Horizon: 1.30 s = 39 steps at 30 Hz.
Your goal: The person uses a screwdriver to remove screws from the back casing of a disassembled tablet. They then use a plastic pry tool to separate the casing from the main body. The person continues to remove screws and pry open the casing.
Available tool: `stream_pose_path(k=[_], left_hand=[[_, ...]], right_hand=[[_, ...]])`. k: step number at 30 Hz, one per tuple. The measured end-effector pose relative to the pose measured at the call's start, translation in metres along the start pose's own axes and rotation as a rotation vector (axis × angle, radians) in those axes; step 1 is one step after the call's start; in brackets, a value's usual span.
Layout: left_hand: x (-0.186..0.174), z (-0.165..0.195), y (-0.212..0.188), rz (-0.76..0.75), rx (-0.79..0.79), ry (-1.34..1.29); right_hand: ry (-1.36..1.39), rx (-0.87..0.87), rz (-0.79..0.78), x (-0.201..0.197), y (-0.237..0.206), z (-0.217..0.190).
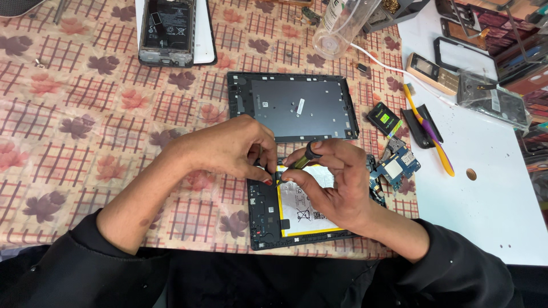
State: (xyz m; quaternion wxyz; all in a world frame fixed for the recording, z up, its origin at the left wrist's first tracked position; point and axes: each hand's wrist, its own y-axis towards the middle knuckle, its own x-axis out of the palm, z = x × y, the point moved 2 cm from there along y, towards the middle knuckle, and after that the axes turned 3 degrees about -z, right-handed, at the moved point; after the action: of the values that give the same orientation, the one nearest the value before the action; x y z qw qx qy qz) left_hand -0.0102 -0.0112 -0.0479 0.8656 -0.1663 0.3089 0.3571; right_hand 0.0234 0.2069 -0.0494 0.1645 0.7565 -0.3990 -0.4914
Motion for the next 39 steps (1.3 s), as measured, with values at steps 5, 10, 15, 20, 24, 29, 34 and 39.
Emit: stream_pose_path(k=[5,10,15,20,24,29,34,39], left_hand=[[0.0,-0.001,0.001,0.006,0.021,-0.003],[0.001,-0.001,0.001,0.04,0.062,-0.015],[0.002,-0.002,0.002,0.023,0.015,-0.02],[0.001,-0.002,0.002,0.019,0.055,-0.014],[0.001,-0.002,0.003,0.009,0.077,-0.044],[0.001,-0.002,0.003,0.016,0.098,-0.037],[0.002,-0.003,0.003,0.016,0.059,-0.028],[0.003,-0.004,0.005,0.008,0.063,-0.029]], right_hand=[[0.097,-0.009,0.001,0.003,0.002,-0.001],[0.287,0.0,-0.149,-0.002,0.008,-0.001],[0.648,0.08,-0.241,-0.007,0.012,0.001],[0.682,0.165,-0.239,-0.011,0.01,0.002],[0.603,0.117,-0.176,-0.011,0.014,0.004],[0.427,0.082,-0.187,-0.011,0.017,0.001],[0.51,0.132,-0.202,-0.01,0.016,-0.002],[0.449,0.089,-0.233,-0.013,0.019,-0.002]])
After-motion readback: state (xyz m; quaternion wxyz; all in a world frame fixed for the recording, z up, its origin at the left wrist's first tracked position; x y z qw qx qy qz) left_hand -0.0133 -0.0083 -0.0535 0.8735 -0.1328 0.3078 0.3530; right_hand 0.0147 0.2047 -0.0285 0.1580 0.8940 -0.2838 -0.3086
